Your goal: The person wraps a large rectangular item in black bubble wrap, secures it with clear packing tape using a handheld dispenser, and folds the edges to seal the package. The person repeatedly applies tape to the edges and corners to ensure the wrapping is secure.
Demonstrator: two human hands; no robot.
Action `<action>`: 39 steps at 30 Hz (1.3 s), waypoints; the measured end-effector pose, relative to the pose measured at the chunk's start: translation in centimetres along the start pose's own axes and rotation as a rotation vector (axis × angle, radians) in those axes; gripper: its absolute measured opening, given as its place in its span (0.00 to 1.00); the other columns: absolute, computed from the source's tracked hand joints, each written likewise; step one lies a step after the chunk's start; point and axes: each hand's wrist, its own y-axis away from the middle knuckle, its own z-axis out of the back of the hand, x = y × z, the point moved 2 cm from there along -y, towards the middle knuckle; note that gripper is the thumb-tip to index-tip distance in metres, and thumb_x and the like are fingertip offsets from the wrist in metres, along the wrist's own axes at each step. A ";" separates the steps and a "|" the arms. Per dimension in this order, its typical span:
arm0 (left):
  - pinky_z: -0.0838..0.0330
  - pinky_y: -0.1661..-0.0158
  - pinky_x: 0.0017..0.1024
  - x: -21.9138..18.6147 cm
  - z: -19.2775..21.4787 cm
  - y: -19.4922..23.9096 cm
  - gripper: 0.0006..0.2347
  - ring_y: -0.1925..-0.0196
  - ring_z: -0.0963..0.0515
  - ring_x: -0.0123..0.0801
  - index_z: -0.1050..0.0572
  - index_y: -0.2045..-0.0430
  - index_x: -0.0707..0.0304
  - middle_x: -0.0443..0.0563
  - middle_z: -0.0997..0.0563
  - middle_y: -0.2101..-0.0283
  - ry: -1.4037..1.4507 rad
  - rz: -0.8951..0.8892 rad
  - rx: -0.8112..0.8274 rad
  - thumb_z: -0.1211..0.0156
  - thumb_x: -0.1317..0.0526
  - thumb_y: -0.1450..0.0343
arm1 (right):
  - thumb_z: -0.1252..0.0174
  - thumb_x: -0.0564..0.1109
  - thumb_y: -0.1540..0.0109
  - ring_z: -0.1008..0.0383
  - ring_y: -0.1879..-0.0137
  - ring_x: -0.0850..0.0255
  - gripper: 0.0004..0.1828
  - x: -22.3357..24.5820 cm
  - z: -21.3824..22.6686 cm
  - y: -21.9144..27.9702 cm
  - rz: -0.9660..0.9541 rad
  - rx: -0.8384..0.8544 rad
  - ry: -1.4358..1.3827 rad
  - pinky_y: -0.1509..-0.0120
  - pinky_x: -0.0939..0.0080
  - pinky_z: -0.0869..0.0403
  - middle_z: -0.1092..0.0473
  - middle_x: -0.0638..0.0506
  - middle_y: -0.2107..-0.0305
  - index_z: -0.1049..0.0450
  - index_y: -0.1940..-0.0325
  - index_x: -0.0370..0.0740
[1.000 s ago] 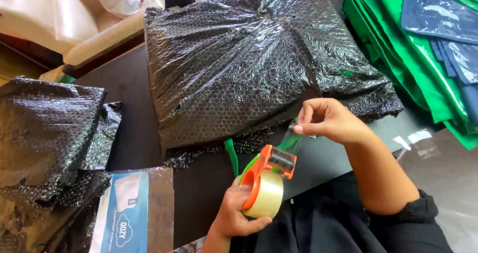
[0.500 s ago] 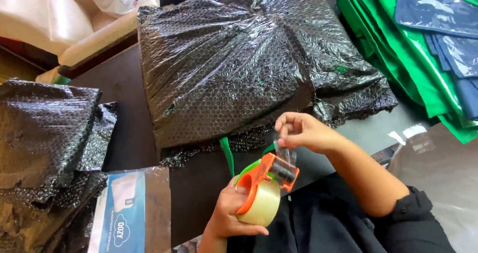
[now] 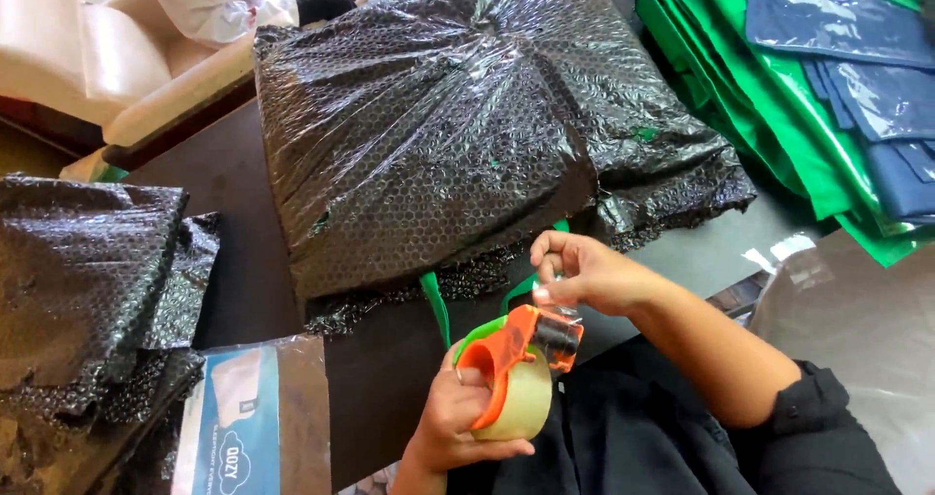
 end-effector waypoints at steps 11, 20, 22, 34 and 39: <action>0.38 0.41 0.56 0.5 -1.4 -0.2 0.22 0.78 0.32 0.31 0.31 0.89 0.58 0.39 0.35 0.84 -0.220 -0.088 -0.008 0.23 0.48 0.35 | 0.29 0.33 0.45 0.31 0.78 0.65 0.18 -2.0 3.2 2.2 0.045 -0.341 0.231 0.71 0.62 0.27 0.33 0.54 0.83 0.28 0.56 0.38; 0.32 0.40 0.53 4.3 -0.5 -0.4 0.22 0.52 0.16 0.61 0.21 0.75 0.64 0.57 0.14 0.64 -0.371 -0.189 -0.211 0.31 0.40 0.37 | 0.32 0.35 0.41 0.31 0.66 0.70 0.24 -3.9 13.0 13.2 0.610 -1.346 -0.144 0.65 0.71 0.29 0.36 0.60 0.67 0.37 0.52 0.55; 0.33 0.41 0.57 5.3 -0.8 0.0 0.20 0.57 0.16 0.56 0.21 0.78 0.63 0.54 0.15 0.68 -0.318 -0.196 -0.209 0.29 0.42 0.38 | 0.30 0.34 0.42 0.28 0.65 0.69 0.25 -4.5 14.6 15.3 0.731 -1.466 -0.215 0.66 0.70 0.30 0.33 0.58 0.67 0.37 0.53 0.54; 0.33 0.44 0.51 8.0 -0.7 2.3 0.19 0.54 0.17 0.49 0.22 0.79 0.59 0.48 0.15 0.67 -0.243 -0.186 -0.095 0.24 0.44 0.44 | 0.24 0.38 0.47 0.31 0.74 0.66 0.31 -8.5 14.5 15.3 0.703 -1.859 -0.500 0.74 0.66 0.34 0.33 0.56 0.73 0.42 0.56 0.51; 0.32 0.46 0.52 8.3 -0.6 2.9 0.20 0.56 0.17 0.48 0.24 0.84 0.58 0.47 0.16 0.71 -0.239 -0.175 -0.135 0.24 0.43 0.45 | 0.22 0.38 0.49 0.37 0.78 0.69 0.33 -9.6 15.1 13.9 0.709 -1.939 -0.437 0.75 0.67 0.33 0.38 0.56 0.75 0.44 0.60 0.49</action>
